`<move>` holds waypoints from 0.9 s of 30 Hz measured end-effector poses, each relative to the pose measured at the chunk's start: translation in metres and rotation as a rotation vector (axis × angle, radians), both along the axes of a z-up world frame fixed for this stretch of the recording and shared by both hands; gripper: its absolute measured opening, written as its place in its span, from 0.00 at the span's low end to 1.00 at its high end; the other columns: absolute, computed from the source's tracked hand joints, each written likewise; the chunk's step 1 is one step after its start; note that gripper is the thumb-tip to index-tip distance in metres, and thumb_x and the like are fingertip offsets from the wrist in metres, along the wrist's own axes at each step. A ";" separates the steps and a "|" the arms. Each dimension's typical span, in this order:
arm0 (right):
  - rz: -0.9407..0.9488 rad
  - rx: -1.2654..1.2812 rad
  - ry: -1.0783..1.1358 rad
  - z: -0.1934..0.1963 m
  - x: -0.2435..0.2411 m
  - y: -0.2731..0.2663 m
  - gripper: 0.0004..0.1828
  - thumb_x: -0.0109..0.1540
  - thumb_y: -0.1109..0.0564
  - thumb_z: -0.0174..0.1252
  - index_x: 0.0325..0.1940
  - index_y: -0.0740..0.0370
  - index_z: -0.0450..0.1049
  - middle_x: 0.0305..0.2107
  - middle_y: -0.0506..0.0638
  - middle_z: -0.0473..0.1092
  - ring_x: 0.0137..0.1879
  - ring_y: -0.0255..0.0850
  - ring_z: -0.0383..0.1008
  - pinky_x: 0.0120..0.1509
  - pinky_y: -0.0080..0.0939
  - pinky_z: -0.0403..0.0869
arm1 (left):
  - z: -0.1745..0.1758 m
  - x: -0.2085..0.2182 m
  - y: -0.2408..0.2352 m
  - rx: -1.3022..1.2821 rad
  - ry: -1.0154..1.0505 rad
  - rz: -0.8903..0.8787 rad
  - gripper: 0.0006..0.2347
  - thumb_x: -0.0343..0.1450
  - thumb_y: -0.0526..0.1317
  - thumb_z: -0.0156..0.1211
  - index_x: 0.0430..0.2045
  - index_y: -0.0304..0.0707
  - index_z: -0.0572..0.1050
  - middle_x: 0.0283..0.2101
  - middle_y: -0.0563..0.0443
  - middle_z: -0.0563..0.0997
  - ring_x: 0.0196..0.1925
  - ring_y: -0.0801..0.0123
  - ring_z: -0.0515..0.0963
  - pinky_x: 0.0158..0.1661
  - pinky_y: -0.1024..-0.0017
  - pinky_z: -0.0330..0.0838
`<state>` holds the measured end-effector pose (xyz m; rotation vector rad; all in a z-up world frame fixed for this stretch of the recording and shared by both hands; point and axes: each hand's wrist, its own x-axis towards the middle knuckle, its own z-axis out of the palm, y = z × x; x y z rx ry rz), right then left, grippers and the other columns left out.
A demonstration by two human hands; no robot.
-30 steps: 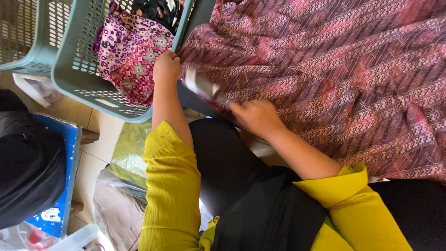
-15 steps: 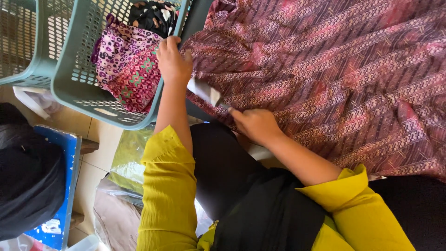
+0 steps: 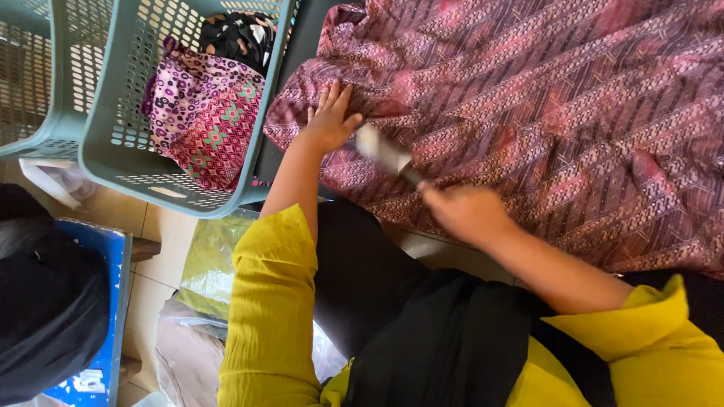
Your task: The person uses a lint brush to remove lint from a patterned dress laid on a black table. The person repeatedly brushes the dress, folds and unfolds sections, and repositions the garment to access different areas. A laundry basket with other clothes is visible nearby.
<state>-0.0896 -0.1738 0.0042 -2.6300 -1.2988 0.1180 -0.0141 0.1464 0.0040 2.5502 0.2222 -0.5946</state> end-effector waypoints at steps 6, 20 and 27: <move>-0.447 -0.122 -0.023 -0.009 0.050 -0.076 0.15 0.75 0.45 0.44 0.59 0.55 0.67 0.18 0.39 0.68 0.14 0.32 0.64 0.13 0.32 0.62 | 0.008 0.002 -0.016 0.191 0.193 -0.004 0.32 0.80 0.55 0.38 0.77 0.54 0.33 0.79 0.55 0.24 0.81 0.56 0.24 0.73 0.40 0.25; -0.369 -0.163 -0.053 0.009 0.031 -0.080 0.16 0.75 0.46 0.43 0.64 0.51 0.65 0.17 0.38 0.68 0.13 0.30 0.64 0.12 0.28 0.62 | 0.026 0.003 -0.031 0.332 0.258 -0.018 0.36 0.80 0.53 0.47 0.76 0.52 0.30 0.78 0.55 0.21 0.80 0.59 0.22 0.73 0.39 0.29; -0.093 -0.162 0.294 0.033 -0.015 -0.048 0.14 0.70 0.41 0.31 0.40 0.45 0.60 0.11 0.38 0.59 0.15 0.29 0.61 0.12 0.27 0.61 | 0.022 0.001 -0.034 0.406 0.208 -0.081 0.41 0.78 0.55 0.52 0.75 0.52 0.25 0.79 0.47 0.24 0.81 0.49 0.27 0.72 0.38 0.31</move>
